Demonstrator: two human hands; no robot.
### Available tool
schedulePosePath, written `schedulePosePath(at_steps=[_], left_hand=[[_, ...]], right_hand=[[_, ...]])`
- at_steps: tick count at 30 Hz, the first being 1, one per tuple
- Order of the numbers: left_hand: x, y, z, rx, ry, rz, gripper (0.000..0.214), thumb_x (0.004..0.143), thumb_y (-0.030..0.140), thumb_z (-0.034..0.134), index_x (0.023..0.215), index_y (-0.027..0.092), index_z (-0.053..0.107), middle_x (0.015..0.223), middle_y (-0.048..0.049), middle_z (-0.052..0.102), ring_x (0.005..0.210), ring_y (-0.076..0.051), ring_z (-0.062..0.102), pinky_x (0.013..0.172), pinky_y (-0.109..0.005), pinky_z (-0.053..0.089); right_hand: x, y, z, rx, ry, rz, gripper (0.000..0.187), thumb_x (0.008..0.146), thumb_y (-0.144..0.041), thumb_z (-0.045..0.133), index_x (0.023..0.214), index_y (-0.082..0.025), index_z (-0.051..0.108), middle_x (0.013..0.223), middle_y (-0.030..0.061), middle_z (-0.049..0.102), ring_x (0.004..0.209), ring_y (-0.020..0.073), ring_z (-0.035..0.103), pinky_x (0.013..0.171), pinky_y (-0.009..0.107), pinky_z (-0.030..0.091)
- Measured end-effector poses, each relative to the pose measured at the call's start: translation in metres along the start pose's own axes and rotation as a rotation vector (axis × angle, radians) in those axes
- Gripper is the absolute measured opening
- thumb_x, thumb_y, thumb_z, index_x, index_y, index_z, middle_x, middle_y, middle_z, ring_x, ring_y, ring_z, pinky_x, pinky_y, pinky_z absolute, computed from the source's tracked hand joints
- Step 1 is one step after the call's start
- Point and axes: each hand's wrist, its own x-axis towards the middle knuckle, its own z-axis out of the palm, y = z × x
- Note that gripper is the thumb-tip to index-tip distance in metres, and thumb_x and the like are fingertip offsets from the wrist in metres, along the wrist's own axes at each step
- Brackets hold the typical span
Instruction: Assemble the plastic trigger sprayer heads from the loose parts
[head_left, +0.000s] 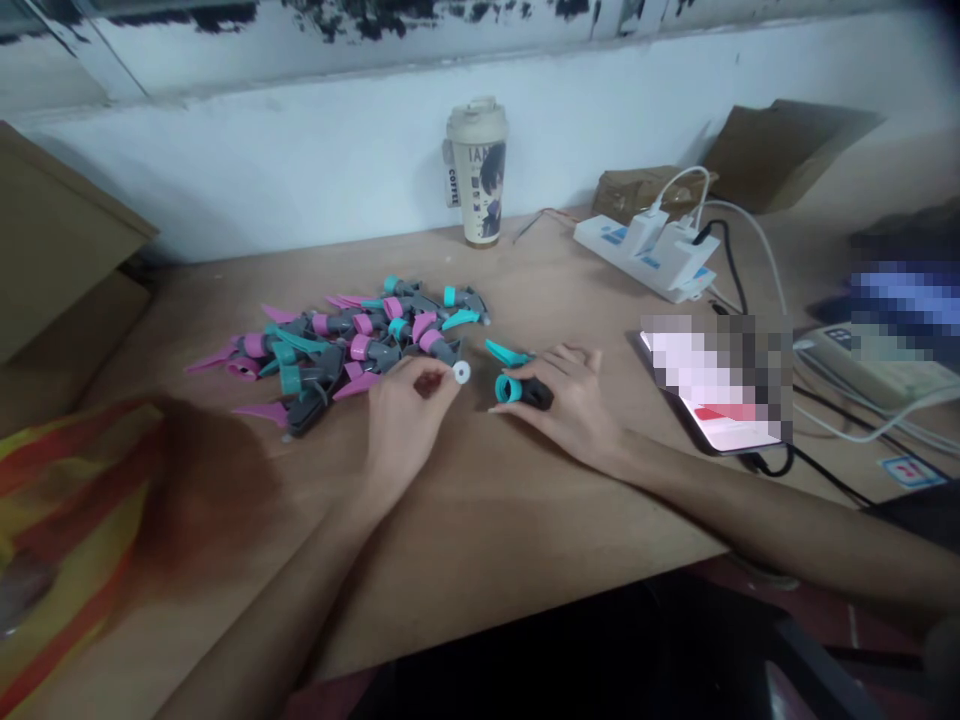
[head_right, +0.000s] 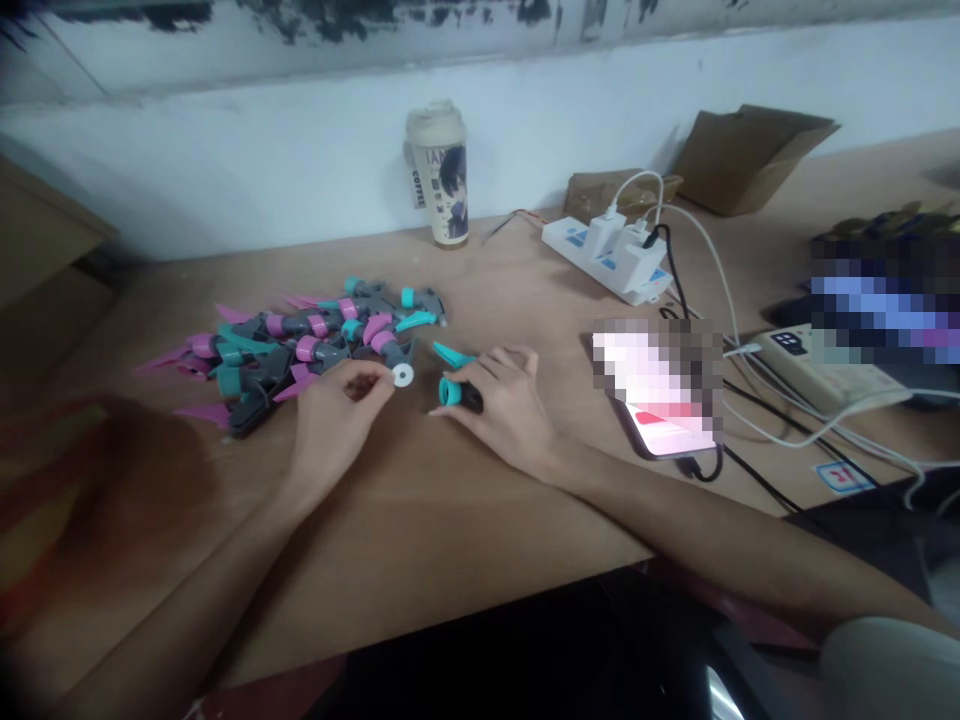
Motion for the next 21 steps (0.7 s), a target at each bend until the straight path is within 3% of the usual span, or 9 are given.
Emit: schedulePosePath(at_steps=[3, 7, 14, 21], left_hand=[[0.0059, 0.0023, -0.0041, -0.353, -0.186, -0.128, 0.017, 0.077, 0.030, 0.055, 0.076, 0.017, 0.065, 0.077, -0.0022, 0.064, 0.066, -0.013, 0.057, 0.055, -0.022, 0.048], [0.0040, 0.0078, -0.0029, -0.433, -0.356, -0.148, 0.017, 0.075, 0.030, 0.057, 0.075, 0.016, 0.067, 0.072, -0.0026, 0.062, 0.064, -0.013, 0.056, 0.051, -0.020, 0.048], [0.0031, 0.0040, -0.0013, -0.405, -0.345, -0.112, 0.017, 0.076, 0.031, 0.058, 0.076, 0.016, 0.067, 0.078, -0.0043, 0.064, 0.070, -0.014, 0.056, 0.049, -0.019, 0.049], [-0.0006, 0.0056, 0.0009, -0.416, -0.351, -0.055, 0.017, 0.079, 0.032, 0.057, 0.076, 0.017, 0.065, 0.072, -0.0017, 0.061, 0.062, -0.012, 0.054, 0.050, -0.021, 0.047]], right_hand=[[0.0020, 0.0023, -0.0009, 0.110, 0.013, 0.011, 0.031, 0.074, -0.050, 0.064, 0.091, -0.024, 0.063, 0.089, -0.0006, 0.069, 0.087, 0.0176, 0.058, 0.093, 0.038, 0.026], [0.0023, 0.0025, -0.0019, 0.228, 0.030, 0.032, 0.031, 0.071, -0.047, 0.068, 0.091, -0.025, 0.063, 0.088, -0.0023, 0.068, 0.085, 0.0162, 0.059, 0.095, 0.037, 0.028], [0.0021, 0.0013, -0.0024, 0.271, 0.030, 0.023, 0.032, 0.068, -0.045, 0.072, 0.091, -0.025, 0.063, 0.085, -0.0024, 0.068, 0.081, 0.0154, 0.060, 0.095, 0.038, 0.029], [0.0026, -0.0013, -0.0032, 0.280, 0.017, 0.014, 0.031, 0.068, -0.043, 0.072, 0.093, -0.025, 0.064, 0.088, -0.0018, 0.069, 0.082, 0.0150, 0.061, 0.096, 0.038, 0.028]])
